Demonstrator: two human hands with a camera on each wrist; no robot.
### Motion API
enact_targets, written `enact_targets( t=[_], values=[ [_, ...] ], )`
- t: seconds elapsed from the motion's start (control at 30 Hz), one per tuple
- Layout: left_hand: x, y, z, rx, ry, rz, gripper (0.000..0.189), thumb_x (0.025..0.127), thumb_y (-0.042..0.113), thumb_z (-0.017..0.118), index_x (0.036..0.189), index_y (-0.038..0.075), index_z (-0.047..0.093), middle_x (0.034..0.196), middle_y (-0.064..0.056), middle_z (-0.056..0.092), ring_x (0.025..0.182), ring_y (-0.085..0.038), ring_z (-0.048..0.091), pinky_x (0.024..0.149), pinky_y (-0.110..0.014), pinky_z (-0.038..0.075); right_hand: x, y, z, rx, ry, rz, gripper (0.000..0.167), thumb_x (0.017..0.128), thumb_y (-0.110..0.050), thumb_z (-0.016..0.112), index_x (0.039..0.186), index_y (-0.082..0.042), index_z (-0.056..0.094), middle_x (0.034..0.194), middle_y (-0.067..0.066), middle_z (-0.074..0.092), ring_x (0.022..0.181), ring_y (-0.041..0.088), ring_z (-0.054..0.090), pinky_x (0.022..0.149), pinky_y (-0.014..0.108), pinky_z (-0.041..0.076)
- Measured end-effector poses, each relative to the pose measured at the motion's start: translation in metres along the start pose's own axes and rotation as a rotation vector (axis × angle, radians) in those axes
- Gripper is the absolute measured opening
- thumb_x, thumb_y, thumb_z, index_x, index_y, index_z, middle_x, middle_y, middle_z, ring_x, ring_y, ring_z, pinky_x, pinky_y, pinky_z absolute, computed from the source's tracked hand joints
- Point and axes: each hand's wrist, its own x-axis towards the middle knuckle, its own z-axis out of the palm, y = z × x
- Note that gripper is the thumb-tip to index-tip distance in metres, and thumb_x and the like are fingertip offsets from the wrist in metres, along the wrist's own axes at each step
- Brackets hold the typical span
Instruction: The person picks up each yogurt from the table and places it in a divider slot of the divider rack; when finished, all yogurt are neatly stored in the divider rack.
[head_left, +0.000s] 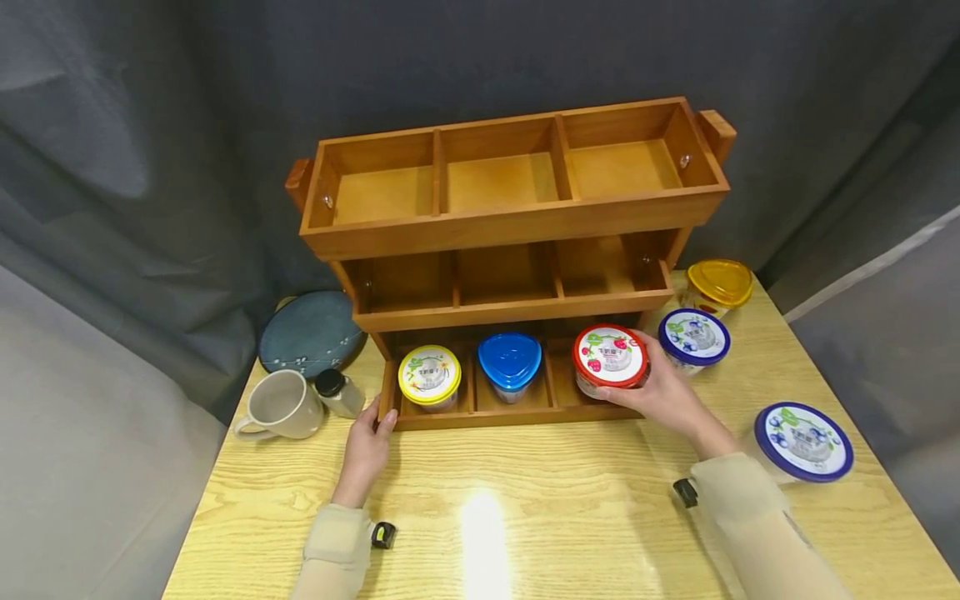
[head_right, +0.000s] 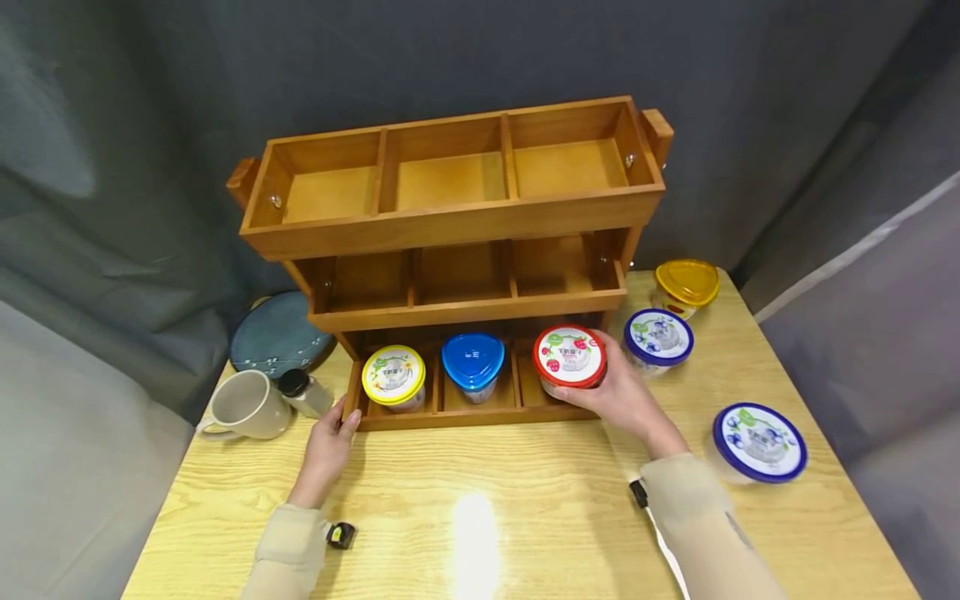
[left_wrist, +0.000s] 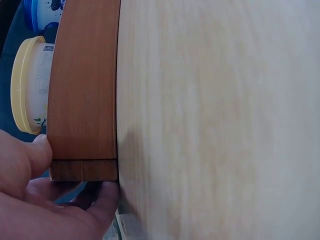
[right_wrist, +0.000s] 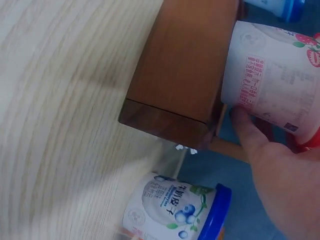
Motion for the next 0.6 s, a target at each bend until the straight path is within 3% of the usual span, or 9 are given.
enact_targets(
  t=[0.3, 0.6],
  values=[
    [0.0, 0.001, 0.001, 0.012, 0.003, -0.013, 0.051, 0.104, 0.018, 0.053, 0.149, -0.001, 0.04, 0.142, -0.028, 0.047, 0.127, -0.04, 0.049, 0.104, -0.05, 0.043, 0.016, 0.009, 0.011, -0.067, -0.066, -0.014, 0.111, 0.074, -0.044, 0.087, 0.152, -0.001, 0.021, 0.137, 0.026, 0.048, 0.124, 0.042, 0.05, 0.101, 0.06, 0.041],
    [-0.001, 0.003, 0.001, 0.016, 0.0, -0.017, 0.051, 0.104, 0.017, 0.052, 0.15, -0.001, 0.039, 0.143, -0.029, 0.046, 0.128, -0.04, 0.048, 0.104, -0.051, 0.043, 0.022, 0.018, 0.018, -0.171, -0.08, -0.016, 0.114, 0.071, -0.048, 0.088, 0.15, 0.002, 0.025, 0.135, 0.028, 0.05, 0.12, 0.043, 0.052, 0.1, 0.061, 0.043]
  ],
)
